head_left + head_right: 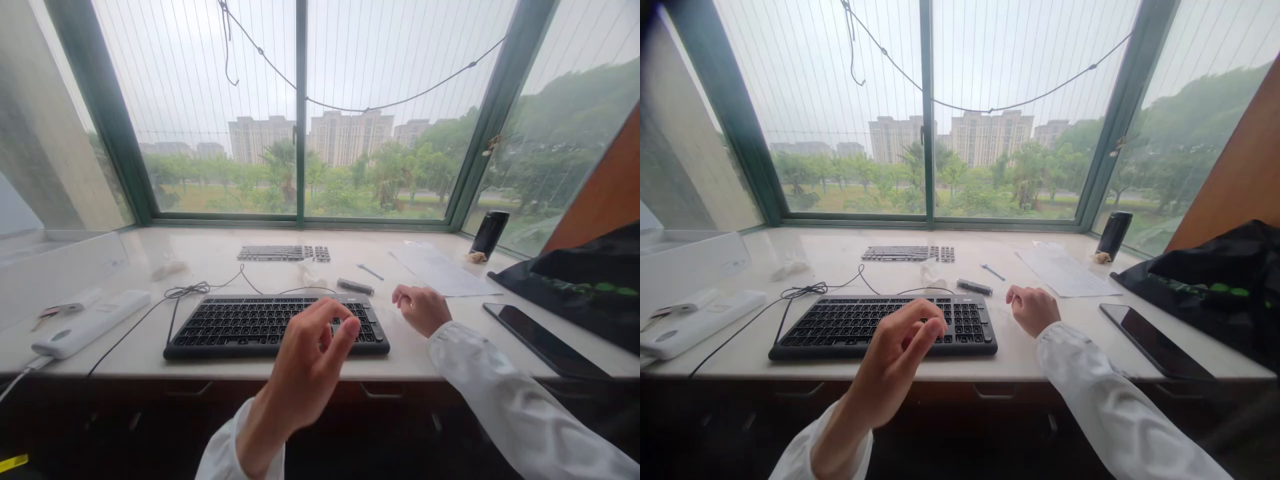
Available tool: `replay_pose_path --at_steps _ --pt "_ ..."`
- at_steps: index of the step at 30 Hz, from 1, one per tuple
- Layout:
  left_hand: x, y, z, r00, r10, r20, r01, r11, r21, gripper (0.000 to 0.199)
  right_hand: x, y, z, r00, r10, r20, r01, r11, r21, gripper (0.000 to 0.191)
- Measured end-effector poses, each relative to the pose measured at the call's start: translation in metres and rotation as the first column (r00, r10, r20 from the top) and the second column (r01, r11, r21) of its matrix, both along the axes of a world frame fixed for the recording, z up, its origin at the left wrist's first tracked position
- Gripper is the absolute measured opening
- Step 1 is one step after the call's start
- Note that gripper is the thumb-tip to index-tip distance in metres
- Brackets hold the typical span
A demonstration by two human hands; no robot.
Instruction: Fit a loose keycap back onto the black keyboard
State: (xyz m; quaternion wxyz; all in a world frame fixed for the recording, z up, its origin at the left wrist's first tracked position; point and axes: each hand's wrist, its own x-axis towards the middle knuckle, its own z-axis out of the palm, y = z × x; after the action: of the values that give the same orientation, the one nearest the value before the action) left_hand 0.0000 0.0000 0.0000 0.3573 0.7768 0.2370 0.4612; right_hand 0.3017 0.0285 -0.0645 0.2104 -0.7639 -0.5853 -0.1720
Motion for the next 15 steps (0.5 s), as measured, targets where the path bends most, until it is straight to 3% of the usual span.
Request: replay_pose_path --at_steps 3,5,6,9,12,15 --pt "0.013 0.064 0.017 0.920 0.333 -0.208 -0.269 0.920 0.284 0.039 -0.008 0.025 0.020 0.995 0.055 0.086 -0.051 0.998 -0.047 0.024" --pt "0.018 0.107 0.026 0.839 0.414 -0.353 -0.276 0.883 0.380 0.042 -0.013 0.050 0.033 0.987 0.094 0.132 -0.085 0.993 -0.078 0.023" --pt "0.021 0.127 0.029 0.778 0.452 -0.437 -0.271 0.868 0.416 0.042 -0.015 0.065 0.038 0.985 0.116 0.130 -0.103 0.989 -0.103 0.023" --pt "0.028 0.177 0.031 0.497 0.586 -0.640 -0.281 0.807 0.520 0.038 -0.018 0.113 0.045 0.988 0.145 0.045 -0.134 0.973 -0.187 0.022" --pt "0.035 0.204 0.022 0.353 0.605 -0.713 -0.259 0.796 0.547 0.036 -0.022 0.161 0.040 0.985 0.159 -0.066 -0.171 0.950 -0.262 0.020" --pt "0.039 0.212 0.007 0.337 0.583 -0.739 -0.217 0.812 0.542 0.035 -0.025 0.201 0.031 0.979 0.163 -0.126 -0.195 0.931 -0.308 0.019"
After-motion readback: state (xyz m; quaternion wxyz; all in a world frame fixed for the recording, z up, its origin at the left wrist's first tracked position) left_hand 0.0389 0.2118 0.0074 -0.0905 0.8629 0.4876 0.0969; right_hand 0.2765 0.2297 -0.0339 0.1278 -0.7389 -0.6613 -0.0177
